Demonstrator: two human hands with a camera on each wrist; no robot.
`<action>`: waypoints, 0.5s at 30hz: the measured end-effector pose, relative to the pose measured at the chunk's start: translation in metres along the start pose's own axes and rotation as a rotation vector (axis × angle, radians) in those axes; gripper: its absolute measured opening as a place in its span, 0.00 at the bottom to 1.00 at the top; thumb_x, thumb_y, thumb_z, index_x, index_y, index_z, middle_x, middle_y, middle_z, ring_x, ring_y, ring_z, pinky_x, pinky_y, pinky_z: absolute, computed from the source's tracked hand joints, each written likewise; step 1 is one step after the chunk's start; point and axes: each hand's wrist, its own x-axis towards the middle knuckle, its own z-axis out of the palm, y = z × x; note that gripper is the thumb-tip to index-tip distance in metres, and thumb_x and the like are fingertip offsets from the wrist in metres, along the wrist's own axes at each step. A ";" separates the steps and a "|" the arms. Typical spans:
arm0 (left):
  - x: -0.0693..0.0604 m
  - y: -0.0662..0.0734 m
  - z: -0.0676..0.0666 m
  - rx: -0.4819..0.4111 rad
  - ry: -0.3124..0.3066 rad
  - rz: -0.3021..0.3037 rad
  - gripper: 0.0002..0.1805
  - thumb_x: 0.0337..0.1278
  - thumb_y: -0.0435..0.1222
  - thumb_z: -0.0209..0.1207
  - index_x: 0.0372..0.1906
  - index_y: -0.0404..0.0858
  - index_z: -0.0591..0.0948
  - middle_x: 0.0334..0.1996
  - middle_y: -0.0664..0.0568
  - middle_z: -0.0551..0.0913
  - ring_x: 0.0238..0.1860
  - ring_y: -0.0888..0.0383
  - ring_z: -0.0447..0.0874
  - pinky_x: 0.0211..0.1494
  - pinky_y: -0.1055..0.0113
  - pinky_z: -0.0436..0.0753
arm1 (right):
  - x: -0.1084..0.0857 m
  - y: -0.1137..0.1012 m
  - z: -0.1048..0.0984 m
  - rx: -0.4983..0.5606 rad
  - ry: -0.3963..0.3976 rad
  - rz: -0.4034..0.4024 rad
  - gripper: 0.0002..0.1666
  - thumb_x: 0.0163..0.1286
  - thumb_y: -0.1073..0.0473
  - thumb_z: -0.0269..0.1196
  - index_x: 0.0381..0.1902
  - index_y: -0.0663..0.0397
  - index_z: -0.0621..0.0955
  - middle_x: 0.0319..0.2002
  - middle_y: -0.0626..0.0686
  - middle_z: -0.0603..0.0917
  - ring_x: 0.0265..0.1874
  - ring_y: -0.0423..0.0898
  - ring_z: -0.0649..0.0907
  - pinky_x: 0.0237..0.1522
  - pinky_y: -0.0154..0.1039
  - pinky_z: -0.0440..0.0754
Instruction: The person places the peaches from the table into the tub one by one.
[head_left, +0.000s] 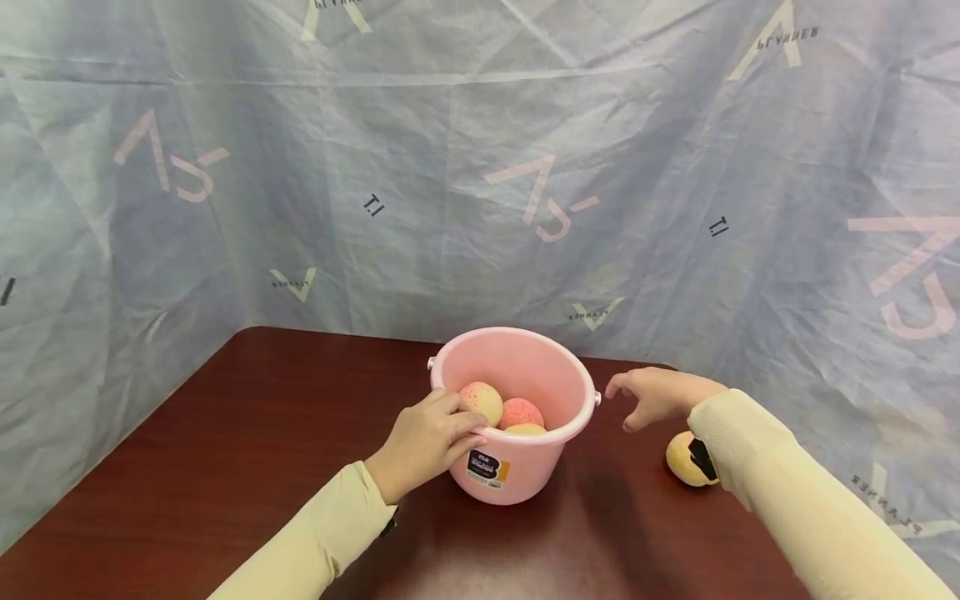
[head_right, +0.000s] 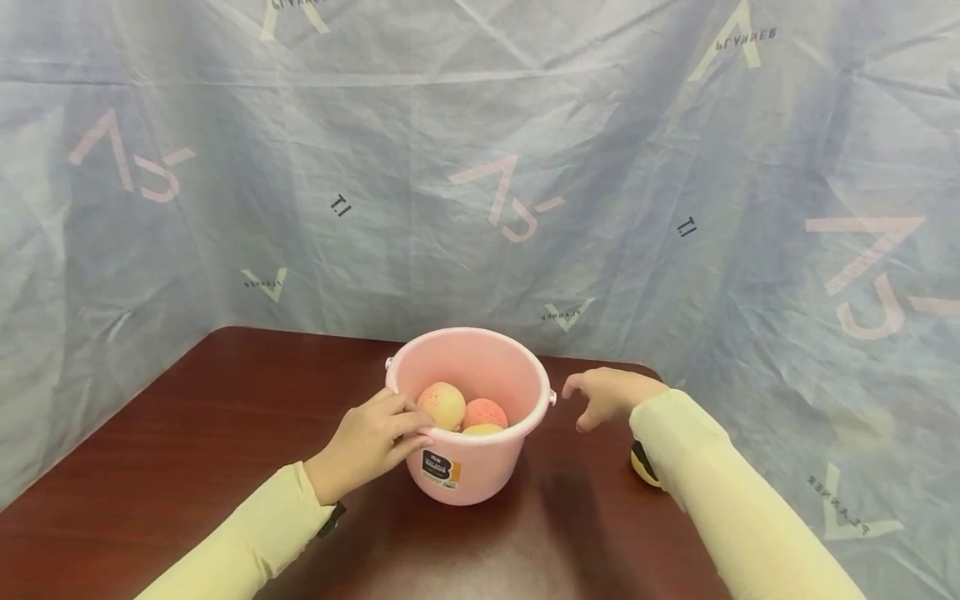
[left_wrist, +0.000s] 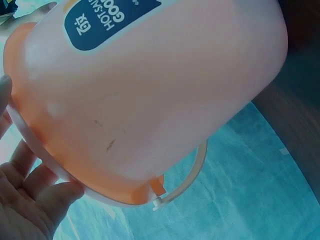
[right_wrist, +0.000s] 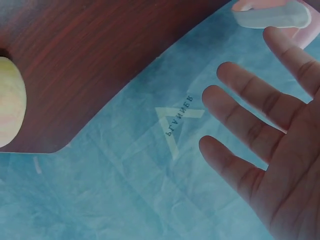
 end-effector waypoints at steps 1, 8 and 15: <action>0.000 0.000 0.000 0.001 0.002 -0.001 0.10 0.42 0.43 0.73 0.33 0.47 0.86 0.30 0.56 0.77 0.33 0.59 0.75 0.27 0.68 0.79 | -0.001 0.001 0.001 -0.003 0.002 0.002 0.26 0.52 0.60 0.69 0.50 0.59 0.77 0.47 0.57 0.80 0.47 0.57 0.79 0.47 0.52 0.77; 0.001 -0.001 0.000 0.010 -0.021 -0.002 0.10 0.44 0.43 0.72 0.31 0.46 0.85 0.30 0.55 0.77 0.32 0.58 0.75 0.28 0.67 0.79 | -0.009 0.014 0.007 -0.017 0.021 0.028 0.25 0.52 0.61 0.69 0.49 0.59 0.77 0.47 0.57 0.79 0.43 0.52 0.78 0.43 0.49 0.77; 0.000 0.002 0.000 0.009 -0.040 -0.015 0.09 0.45 0.43 0.71 0.31 0.46 0.84 0.31 0.55 0.77 0.33 0.58 0.75 0.28 0.66 0.80 | -0.011 0.029 0.020 -0.026 0.018 0.027 0.24 0.51 0.60 0.68 0.48 0.60 0.77 0.47 0.59 0.79 0.45 0.55 0.79 0.45 0.50 0.77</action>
